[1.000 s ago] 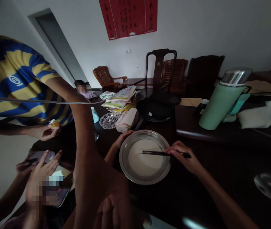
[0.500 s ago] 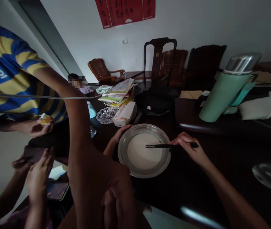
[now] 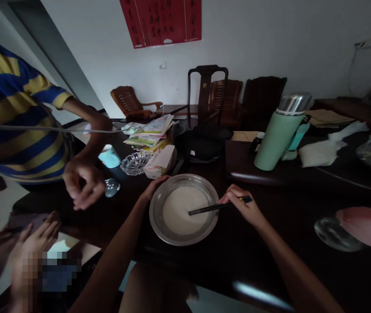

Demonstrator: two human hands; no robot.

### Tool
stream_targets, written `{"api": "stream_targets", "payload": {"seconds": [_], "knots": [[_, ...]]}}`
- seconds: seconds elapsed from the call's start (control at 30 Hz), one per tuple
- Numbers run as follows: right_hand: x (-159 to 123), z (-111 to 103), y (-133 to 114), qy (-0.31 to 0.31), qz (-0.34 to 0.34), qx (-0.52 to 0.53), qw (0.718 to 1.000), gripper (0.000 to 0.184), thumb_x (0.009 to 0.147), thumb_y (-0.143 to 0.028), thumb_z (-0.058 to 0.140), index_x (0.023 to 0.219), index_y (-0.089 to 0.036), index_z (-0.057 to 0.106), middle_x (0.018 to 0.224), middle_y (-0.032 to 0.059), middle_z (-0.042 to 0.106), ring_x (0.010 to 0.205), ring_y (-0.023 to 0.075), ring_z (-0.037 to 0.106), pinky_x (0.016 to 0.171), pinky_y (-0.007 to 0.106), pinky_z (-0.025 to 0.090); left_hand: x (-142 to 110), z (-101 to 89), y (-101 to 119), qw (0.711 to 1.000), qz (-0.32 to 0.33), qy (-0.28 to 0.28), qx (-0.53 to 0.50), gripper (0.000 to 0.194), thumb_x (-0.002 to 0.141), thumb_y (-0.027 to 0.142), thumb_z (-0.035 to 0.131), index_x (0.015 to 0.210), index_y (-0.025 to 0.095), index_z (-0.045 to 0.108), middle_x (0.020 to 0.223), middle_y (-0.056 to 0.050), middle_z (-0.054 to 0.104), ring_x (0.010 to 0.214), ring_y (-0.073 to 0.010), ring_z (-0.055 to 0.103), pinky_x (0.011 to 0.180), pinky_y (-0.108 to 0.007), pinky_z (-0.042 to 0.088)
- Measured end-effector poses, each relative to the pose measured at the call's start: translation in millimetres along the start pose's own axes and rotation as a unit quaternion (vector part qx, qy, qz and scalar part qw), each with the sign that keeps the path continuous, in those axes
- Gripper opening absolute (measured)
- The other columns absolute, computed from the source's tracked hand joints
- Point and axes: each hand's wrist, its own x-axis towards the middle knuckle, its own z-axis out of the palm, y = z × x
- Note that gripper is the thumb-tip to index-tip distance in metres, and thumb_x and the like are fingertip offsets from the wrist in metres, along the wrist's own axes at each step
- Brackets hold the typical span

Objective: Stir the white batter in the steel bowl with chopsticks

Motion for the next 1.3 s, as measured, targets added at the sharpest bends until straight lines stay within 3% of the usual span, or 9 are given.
{"api": "stream_targets", "payload": {"seconds": [0.13,0.23,0.33,0.53,0.73,0.9,1.07,1.2,1.3], "knots": [[1.2,10.9,-2.0,-0.060,-0.019,-0.040,0.997,0.026,0.095,-0.041,0.057,0.085,-0.025,0.075,0.090,0.0060,0.077,0.086,0.0221,0.065,0.079,0.036,0.051,22.0,-9.5,-7.1,0.999,-0.027,0.023,-0.021,0.037,0.064,0.045,0.076,0.086,0.016,0.076,0.084,-0.005,0.075,0.082,-0.0224,0.066,0.079,-0.030,0.047],[2.7,3.9,0.0,0.022,-0.013,-0.054,0.998,0.030,0.095,-0.044,0.056,0.080,-0.025,0.075,0.085,0.0059,0.076,0.082,0.0222,0.064,0.076,0.036,0.050,20.7,-15.4,-10.0,0.999,-0.028,0.020,-0.031,0.035,0.064,0.043,0.077,0.086,0.016,0.076,0.084,-0.004,0.074,0.078,-0.0202,0.064,0.079,-0.030,0.046],[2.5,-3.0,0.0,0.049,0.001,-0.006,0.999,0.038,0.098,-0.043,0.051,0.072,-0.024,0.071,0.075,0.0041,0.073,0.074,0.0200,0.066,0.073,0.034,0.050,19.8,-15.9,-10.9,0.999,-0.027,0.019,-0.033,0.034,0.065,0.042,0.077,0.087,0.016,0.076,0.083,-0.003,0.074,0.078,-0.0198,0.064,0.079,-0.030,0.046],[2.8,13.3,-1.8,-0.044,-0.022,-0.049,0.998,0.023,0.094,-0.041,0.059,0.091,-0.026,0.077,0.092,0.0061,0.077,0.086,0.0219,0.064,0.079,0.036,0.051,20.3,-13.8,-10.2,0.999,-0.029,0.023,-0.040,0.032,0.064,0.041,0.078,0.083,0.017,0.075,0.080,-0.003,0.073,0.077,-0.0193,0.063,0.079,-0.029,0.045],[2.8,7.3,4.9,0.076,-0.012,0.016,0.997,0.045,0.097,-0.047,0.048,0.066,-0.023,0.068,0.069,0.0046,0.072,0.069,0.0200,0.064,0.069,0.035,0.050,20.7,-14.4,-10.3,0.998,-0.039,0.025,-0.040,0.033,0.064,0.042,0.078,0.084,0.016,0.075,0.080,-0.003,0.073,0.077,-0.0214,0.065,0.078,-0.031,0.045],[4.8,22.6,0.7,-0.018,-0.028,-0.029,0.999,0.036,0.096,-0.046,0.051,0.077,-0.024,0.073,0.081,0.0054,0.076,0.082,0.0225,0.064,0.077,0.038,0.050,21.1,-17.4,-11.6,0.998,-0.036,0.027,-0.040,0.033,0.068,0.040,0.076,0.089,0.014,0.074,0.084,-0.005,0.074,0.090,-0.0257,0.066,0.082,-0.032,0.045],[8.1,7.3,-5.8,0.067,0.004,-0.045,0.997,0.041,0.095,-0.050,0.051,0.071,-0.023,0.070,0.075,0.0057,0.075,0.077,0.0227,0.066,0.075,0.038,0.050,22.1,-19.7,-13.1,0.998,-0.034,0.011,-0.044,0.035,0.070,0.039,0.074,0.093,0.014,0.074,0.088,-0.007,0.075,0.096,-0.0274,0.066,0.086,-0.033,0.044],[10.8,9.8,-14.1,0.041,0.033,0.000,0.999,0.045,0.094,-0.054,0.052,0.068,-0.022,0.068,0.071,0.0049,0.071,0.070,0.0211,0.067,0.072,0.036,0.051,24.4,-20.5,-11.6,0.998,-0.039,0.003,-0.044,0.032,0.073,0.040,0.073,0.091,0.013,0.073,0.086,-0.007,0.073,0.092,-0.0262,0.066,0.082,-0.033,0.047],[15.4,26.5,-16.1,0.016,0.037,-0.047,0.998,0.040,0.093,-0.053,0.054,0.075,-0.023,0.072,0.080,0.0056,0.074,0.081,0.0227,0.067,0.076,0.036,0.050,22.8,-17.5,-6.0,0.998,-0.039,-0.012,-0.036,0.033,0.082,0.042,0.069,0.099,0.013,0.071,0.096,-0.009,0.071,0.094,-0.0245,0.065,0.082,-0.034,0.050]]}}
